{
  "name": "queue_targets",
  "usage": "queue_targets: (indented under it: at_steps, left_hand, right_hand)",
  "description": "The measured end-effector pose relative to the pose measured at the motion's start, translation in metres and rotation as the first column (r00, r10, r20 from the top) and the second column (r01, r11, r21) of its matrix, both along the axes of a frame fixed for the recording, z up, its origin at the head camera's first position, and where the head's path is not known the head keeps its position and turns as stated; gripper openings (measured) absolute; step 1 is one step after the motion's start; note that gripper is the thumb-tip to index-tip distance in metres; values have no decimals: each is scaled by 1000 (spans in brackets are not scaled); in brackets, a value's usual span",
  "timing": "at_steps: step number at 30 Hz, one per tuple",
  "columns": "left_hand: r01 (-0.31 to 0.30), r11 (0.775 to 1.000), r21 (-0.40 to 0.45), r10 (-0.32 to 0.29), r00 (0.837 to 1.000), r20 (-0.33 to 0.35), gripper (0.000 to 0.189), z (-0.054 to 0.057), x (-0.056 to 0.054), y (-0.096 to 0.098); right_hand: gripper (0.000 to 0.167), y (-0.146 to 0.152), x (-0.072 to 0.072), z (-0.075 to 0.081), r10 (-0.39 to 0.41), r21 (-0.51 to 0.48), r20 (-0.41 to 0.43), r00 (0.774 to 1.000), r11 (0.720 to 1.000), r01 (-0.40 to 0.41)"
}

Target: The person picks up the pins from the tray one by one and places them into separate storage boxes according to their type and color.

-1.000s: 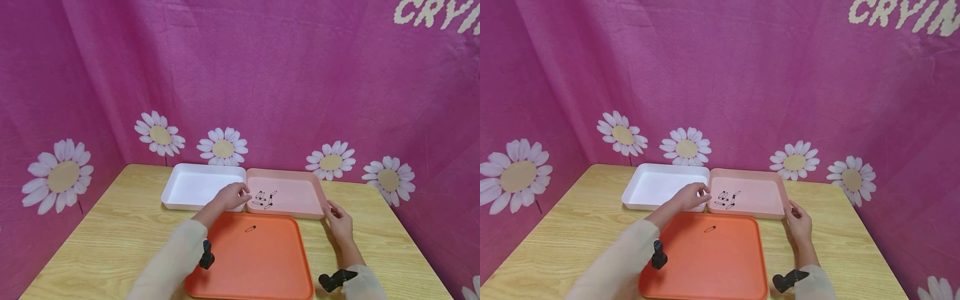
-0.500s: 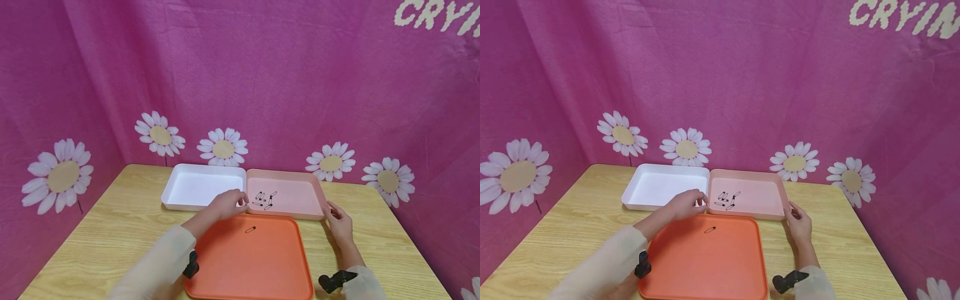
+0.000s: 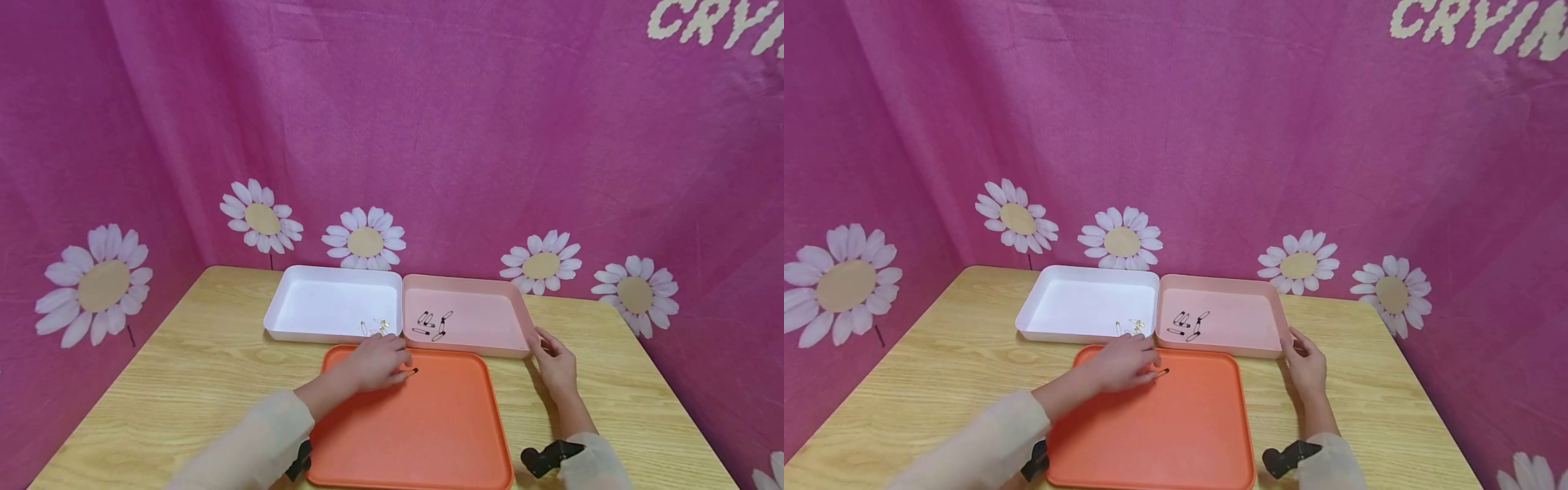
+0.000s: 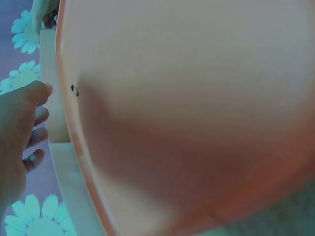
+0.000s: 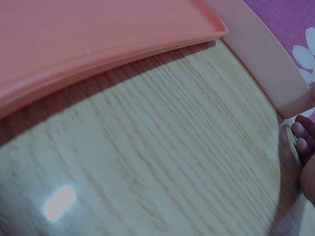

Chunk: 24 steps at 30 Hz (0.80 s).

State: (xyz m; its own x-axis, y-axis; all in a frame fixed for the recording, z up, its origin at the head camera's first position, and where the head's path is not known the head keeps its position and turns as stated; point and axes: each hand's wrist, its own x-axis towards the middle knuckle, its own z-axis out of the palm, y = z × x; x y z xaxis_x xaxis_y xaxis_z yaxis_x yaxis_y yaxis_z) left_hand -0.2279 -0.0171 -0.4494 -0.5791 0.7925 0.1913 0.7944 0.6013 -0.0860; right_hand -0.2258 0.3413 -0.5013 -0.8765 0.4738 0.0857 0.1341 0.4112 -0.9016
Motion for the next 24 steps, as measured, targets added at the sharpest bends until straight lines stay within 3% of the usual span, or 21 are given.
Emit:
queue_targets:
  at_steps: [3, 9, 14, 24]
  left_hand:
    - [3, 1000, -5, -2, 1000, 25, 14, -6, 2, 1]
    - [-53, 999, 7, 52, 992, 113, 15, -14, 2, 2]
    - [-58, 998, 16, 56, 991, 122, 17, -19, 0, 2]
    - [-106, 994, 7, 102, 975, 199, 12, -19, 0, 6]
  right_hand:
    - [51, 0, 0, 0, 2, 0, 5, 1000, 1000, -2]
    - [50, 0, 0, 0, 0, -5, -7, 1000, 1000, 0]
    - [50, -1, 1, 1, -4, -4, -5, 1000, 1000, 4]
    - [51, -2, 1, 0, -9, -14, -3, 1000, 1000, 8]
